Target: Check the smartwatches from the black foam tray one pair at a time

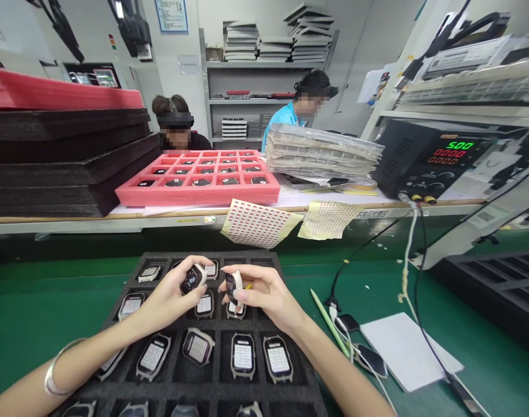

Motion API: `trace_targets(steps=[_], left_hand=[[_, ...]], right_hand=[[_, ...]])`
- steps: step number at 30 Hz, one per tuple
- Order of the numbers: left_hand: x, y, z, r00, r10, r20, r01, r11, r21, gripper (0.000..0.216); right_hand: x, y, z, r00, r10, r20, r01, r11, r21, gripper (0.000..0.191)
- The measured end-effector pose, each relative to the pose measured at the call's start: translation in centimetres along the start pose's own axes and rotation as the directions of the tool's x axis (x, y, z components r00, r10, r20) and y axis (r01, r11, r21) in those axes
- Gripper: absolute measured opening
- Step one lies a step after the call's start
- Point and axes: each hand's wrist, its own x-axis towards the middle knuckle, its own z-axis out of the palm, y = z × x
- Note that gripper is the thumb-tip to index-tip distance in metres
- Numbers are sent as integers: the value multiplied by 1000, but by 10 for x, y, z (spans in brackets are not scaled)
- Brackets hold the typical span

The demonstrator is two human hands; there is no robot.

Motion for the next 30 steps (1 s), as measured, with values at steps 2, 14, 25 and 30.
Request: trace_targets(steps=[2,14,25,30], left_hand=[[0,0,0,1000,4,-7,-4,1000,-5,32],[1,2,2,984,-132,124,170,911,-377,51],[9,2,1,970,-196,143,243,782,-575,50],[9,-2,2,971,-181,157,240,769,-592,50]], right_hand=[[-1,-1,0,1000,-5,-1,5,1000,2,39],[1,-3,1,993,51,105,-52,999,7,46],[-2,-8,-1,998,1,58,23,911,-412,56],[-4,-18,-5,997,-75,15,66,741,-668,53]])
